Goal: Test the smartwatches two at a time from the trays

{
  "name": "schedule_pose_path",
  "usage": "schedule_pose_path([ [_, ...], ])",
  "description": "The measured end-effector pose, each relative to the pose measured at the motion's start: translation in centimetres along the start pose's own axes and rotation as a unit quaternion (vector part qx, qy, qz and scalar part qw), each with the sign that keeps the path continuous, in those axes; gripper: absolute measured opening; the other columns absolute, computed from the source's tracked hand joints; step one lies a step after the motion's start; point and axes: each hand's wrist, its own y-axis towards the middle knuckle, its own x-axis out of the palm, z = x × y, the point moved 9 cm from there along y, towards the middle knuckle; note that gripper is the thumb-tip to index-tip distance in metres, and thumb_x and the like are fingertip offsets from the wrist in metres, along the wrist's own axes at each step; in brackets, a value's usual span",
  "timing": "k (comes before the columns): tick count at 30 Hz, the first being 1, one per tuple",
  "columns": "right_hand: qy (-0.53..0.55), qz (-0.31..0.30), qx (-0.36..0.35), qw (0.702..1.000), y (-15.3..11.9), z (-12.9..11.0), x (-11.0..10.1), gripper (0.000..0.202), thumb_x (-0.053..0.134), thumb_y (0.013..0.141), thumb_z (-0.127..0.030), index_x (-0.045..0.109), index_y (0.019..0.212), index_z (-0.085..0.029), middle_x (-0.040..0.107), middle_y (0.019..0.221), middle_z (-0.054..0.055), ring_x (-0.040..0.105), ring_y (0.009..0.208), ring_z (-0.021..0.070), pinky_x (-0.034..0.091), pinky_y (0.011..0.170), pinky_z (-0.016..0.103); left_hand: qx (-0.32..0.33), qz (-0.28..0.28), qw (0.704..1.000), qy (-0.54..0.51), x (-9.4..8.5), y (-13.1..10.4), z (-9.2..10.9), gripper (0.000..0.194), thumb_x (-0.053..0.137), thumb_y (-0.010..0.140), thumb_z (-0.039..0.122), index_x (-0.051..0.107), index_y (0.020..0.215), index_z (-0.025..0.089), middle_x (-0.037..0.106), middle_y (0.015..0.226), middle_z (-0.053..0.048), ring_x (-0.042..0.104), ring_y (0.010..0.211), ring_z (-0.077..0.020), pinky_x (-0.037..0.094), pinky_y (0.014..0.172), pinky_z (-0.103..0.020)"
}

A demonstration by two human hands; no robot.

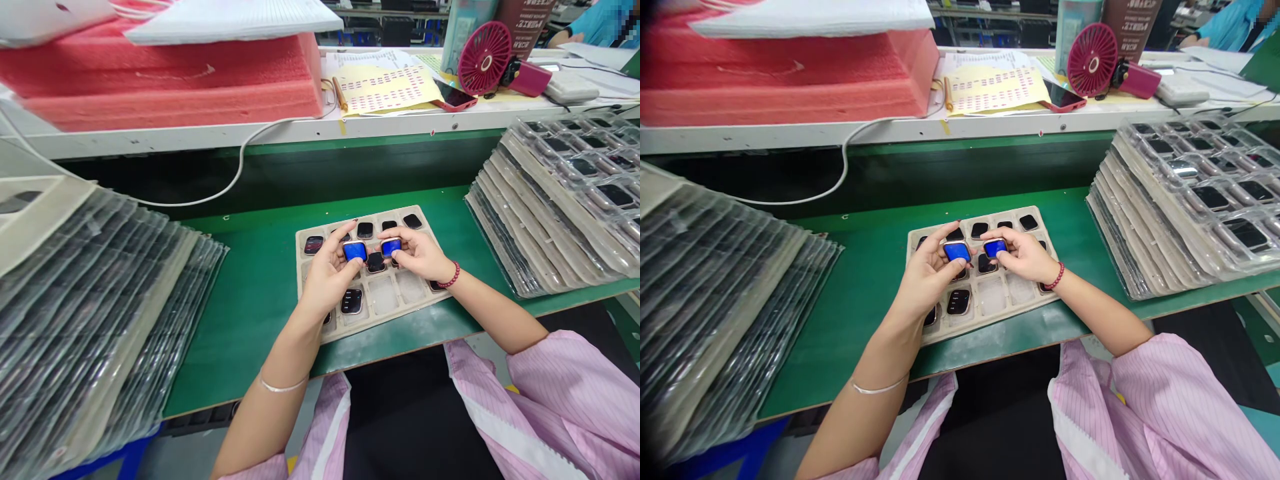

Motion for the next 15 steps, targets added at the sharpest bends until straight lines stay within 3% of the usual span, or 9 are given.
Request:
schedule_pose_path([
  [5, -0.016, 0.000, -0.026, 1.000, 0.03, -0.41, -0.04, 0.044, 0.055, 0.082, -0.016, 0.056, 0.126, -0.018, 0.059, 0.131, 0.012, 0.065, 0.113, 0.0225, 0.062, 0.083, 0.033, -0.008, -0.001, 1.000, 0.002, 0.02, -0.02, 0.07, 0.064, 0.074, 0.076, 0.027, 0.054, 0.135, 0.020, 0.072, 0.105, -0.009, 0.069, 0.102, -0.0244, 0.056, 0.088, -0.036],
  [10, -0.006, -0.015, 0.002, 1.000, -0.01, -0.15, 0.11, 0.043, 0.051, 0.084, -0.016, 0.056, 0.127, -0.017, 0.068, 0.116, 0.012, 0.072, 0.090, 0.0180, 0.059, 0.063, 0.023, -0.023, 0.008, 1.000, 0.001, -0.16, -0.10, -0.15, 0.043, 0.074, 0.077, 0.031, 0.064, 0.117, 0.018, 0.073, 0.094, -0.008, 0.070, 0.093, -0.0230, 0.057, 0.077, -0.032],
  [15, 0.010, -0.013, 0.012, 1.000, 0.01, 0.13, 0.08, 0.040, 0.053, 0.085, -0.017, 0.057, 0.125, -0.015, 0.071, 0.111, 0.011, 0.072, 0.087, 0.0175, 0.057, 0.059, 0.020, -0.027, 0.005, 1.000, -0.009, -0.10, -0.10, -0.10, 0.037, 0.078, 0.075, 0.037, 0.067, 0.104, 0.017, 0.074, 0.090, -0.007, 0.069, 0.078, -0.0181, 0.055, 0.067, -0.027],
])
